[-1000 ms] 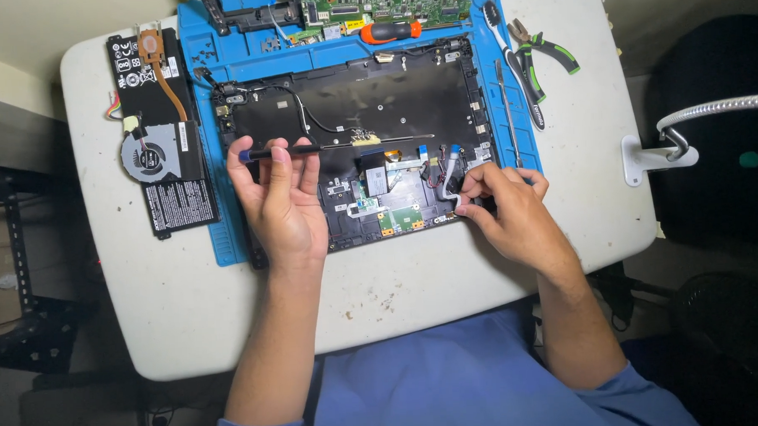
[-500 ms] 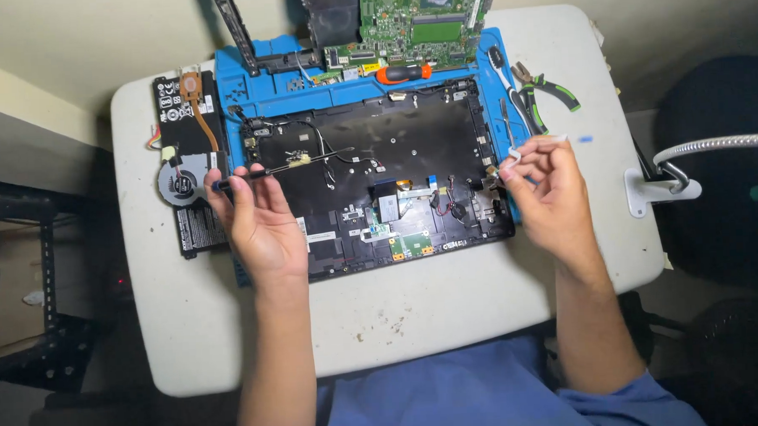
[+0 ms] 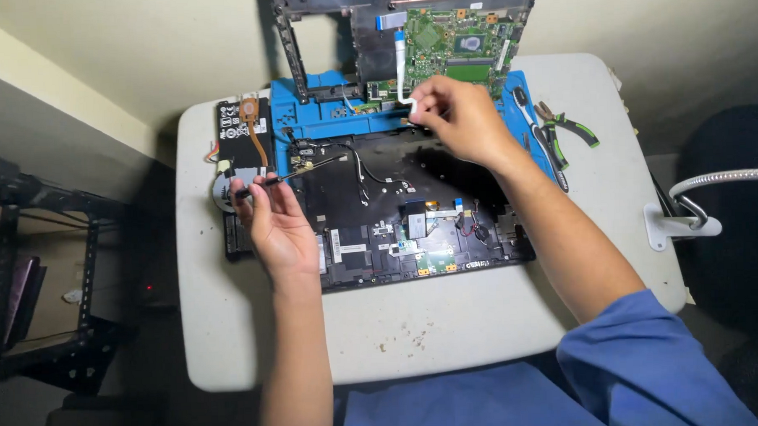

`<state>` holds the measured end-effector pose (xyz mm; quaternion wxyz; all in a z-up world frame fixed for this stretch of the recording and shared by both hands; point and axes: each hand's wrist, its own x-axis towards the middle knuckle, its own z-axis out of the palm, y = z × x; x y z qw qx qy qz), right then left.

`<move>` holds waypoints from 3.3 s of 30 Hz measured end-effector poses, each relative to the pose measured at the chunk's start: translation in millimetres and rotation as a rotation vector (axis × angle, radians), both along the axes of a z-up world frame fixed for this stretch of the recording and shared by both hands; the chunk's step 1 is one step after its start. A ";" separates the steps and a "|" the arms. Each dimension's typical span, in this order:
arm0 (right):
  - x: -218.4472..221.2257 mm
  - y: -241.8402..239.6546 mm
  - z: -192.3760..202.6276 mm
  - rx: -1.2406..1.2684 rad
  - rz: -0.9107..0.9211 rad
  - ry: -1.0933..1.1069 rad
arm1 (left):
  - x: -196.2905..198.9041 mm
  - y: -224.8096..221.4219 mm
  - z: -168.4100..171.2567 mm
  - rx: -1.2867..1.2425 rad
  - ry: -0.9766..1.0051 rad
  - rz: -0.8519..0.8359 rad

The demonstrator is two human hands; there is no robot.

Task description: The person is disassembling a laptop, specifically removing the screen assembly by unscrewing components and disconnecting cables.

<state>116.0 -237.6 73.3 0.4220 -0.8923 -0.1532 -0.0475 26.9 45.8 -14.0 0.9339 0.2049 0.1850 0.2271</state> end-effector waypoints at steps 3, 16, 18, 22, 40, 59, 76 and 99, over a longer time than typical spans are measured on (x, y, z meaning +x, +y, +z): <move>34.6 34.0 -23.1 -0.100 0.047 0.050 | 2.1 -2.8 0.4 -0.016 -0.002 0.010; 71.2 100.6 -52.3 -0.270 0.093 0.156 | 3.5 -16.3 1.5 -0.003 0.011 -0.014; 64.0 99.6 -41.3 -0.233 0.093 0.098 | 0.2 -19.7 12.0 0.010 -0.038 -0.041; 67.5 87.6 -66.7 -0.227 0.093 -0.056 | -2.7 -19.6 9.0 0.010 -0.021 -0.050; -175.6 -28.0 -31.5 -0.276 -0.034 -0.207 | -9.4 -20.7 1.5 0.002 0.071 -0.069; -113.6 14.7 -21.4 -0.516 0.516 -0.505 | -4.7 -25.3 -10.5 0.040 0.038 -0.140; -93.6 24.8 -5.2 -0.586 0.743 -0.704 | -2.8 -26.9 -11.9 0.028 0.044 -0.149; -112.5 -6.2 -24.2 -0.520 0.461 -0.511 | -3.3 -26.7 -8.4 -0.009 0.028 -0.133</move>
